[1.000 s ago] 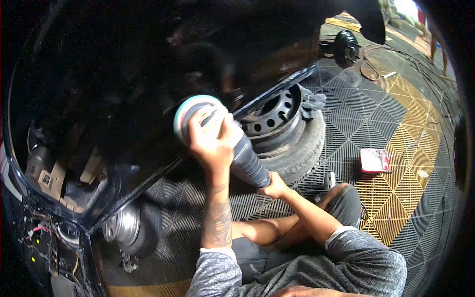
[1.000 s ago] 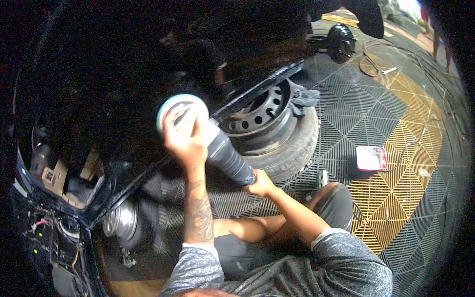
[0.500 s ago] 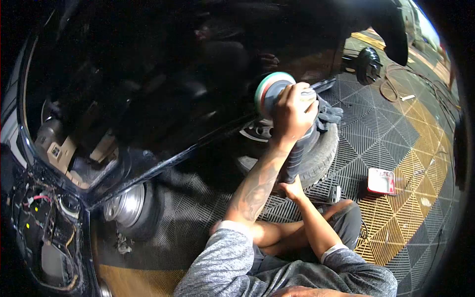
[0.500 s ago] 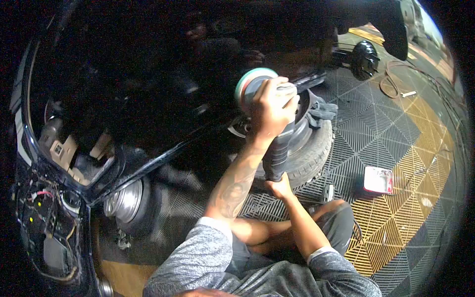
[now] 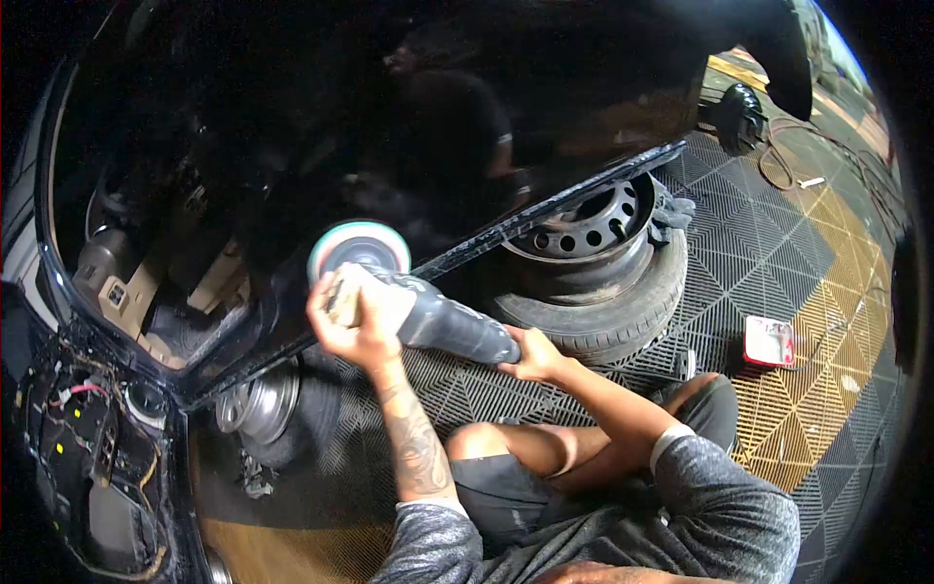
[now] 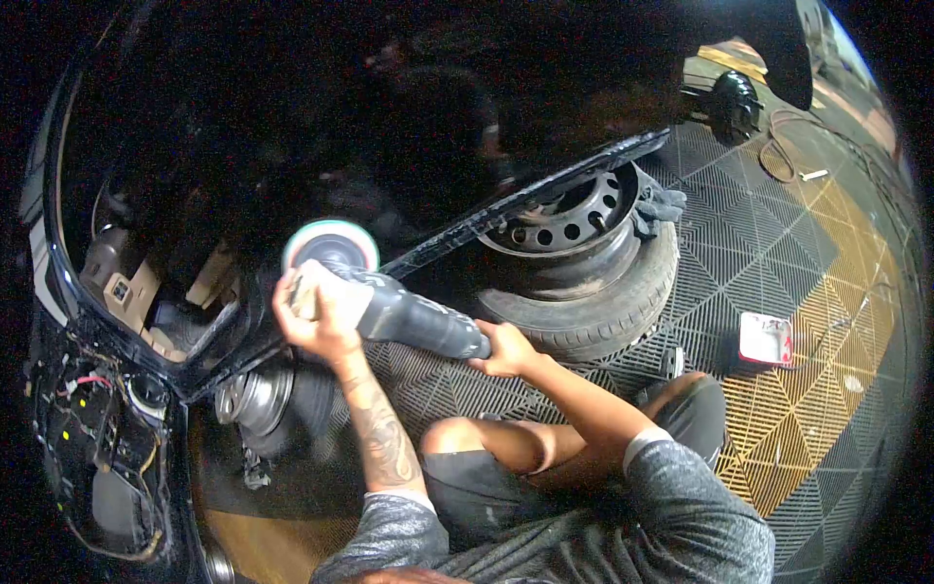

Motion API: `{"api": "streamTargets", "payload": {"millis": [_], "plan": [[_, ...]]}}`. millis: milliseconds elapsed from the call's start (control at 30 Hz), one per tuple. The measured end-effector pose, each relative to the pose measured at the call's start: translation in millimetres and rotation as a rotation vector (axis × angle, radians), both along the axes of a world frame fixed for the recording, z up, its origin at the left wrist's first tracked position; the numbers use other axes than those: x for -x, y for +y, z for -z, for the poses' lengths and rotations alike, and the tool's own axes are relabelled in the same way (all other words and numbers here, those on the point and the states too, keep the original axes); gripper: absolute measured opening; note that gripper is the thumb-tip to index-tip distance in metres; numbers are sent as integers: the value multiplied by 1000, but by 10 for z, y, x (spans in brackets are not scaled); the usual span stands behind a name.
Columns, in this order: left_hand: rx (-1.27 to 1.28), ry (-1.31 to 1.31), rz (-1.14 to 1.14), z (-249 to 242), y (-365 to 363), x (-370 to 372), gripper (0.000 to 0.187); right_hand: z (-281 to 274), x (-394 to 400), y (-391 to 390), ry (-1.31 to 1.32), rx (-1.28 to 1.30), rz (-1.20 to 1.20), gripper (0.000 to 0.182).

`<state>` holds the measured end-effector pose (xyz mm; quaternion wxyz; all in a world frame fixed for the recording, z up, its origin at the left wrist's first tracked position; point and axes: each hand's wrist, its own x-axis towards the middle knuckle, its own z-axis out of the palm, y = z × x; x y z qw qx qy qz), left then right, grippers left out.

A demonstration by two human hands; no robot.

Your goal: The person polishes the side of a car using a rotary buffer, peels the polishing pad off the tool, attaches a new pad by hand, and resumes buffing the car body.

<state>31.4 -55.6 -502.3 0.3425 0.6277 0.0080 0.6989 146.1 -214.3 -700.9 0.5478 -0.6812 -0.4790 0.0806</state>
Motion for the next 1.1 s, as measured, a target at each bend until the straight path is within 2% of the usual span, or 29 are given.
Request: {"api": "streamTargets", "payload": {"millis": [33, 67, 133, 367, 433, 467, 500, 533, 600, 633, 667, 733, 800, 867, 967, 1067, 1100], "plan": [[-31, -5, -15, -81, 77, 26, 50, -118, 11, -5, 27, 9, -68, 61], [-61, -13, -31, -183, 103, 41, 49, -98, 4, 49, -34, -112, -103, 66], [-153, 55, -67, -406, 55, 35, 47, -8, -39, 174, -18, -177, -127, 67], [-295, 144, 126, -709, -588, -652, 49, -12, -135, -173, 151, -361, -46, 56], [-304, 161, 212, -734, -830, -929, 49, 122, -276, -278, 159, -450, 20, 60], [-230, 138, 298, -759, -1032, -1074, 43, 126, -320, -357, 189, -503, 53, 62], [-290, 136, 285, -794, -1189, -1220, 42, 151, -367, -430, 217, -556, 86, 64], [-350, 134, 268, -831, -1336, -1367, 41, 195, -471, -553, 319, -505, 92, 65], [-387, 173, 270, -858, -1659, -1669, 39, 177, -572, -675, 112, -528, 353, 61], [-444, 161, 254, -855, -1796, -1829, 39, 28, -570, -829, 315, -385, 402, 54], [-502, 147, 235, -850, -1926, -1973, 38, 61, -658, -864, 308, -387, 395, 54], [-497, 180, 334, -824, -2201, -2177, 38, 188, -851, -915, 541, -416, 466, 25], [-595, 149, 282, -849, -2356, -2240, 38, 189, -918, -1016, 569, -426, 487, 15], [-573, 173, 337, -816, -2366, -2271, 38, 183, -896, -1021, 642, -418, 480, 13], [-539, 143, 318, -745, -2159, -2135, 39, 173, -798, -926, 613, -429, 405, 15], [-418, 130, 272, -632, -1801, -1793, 39, 137, -616, -768, 479, -442, 470, 20], [-427, 87, 218, -618, -1643, -1652, 39, 158, -585, -724, 464, -318, 431, 23]]}}
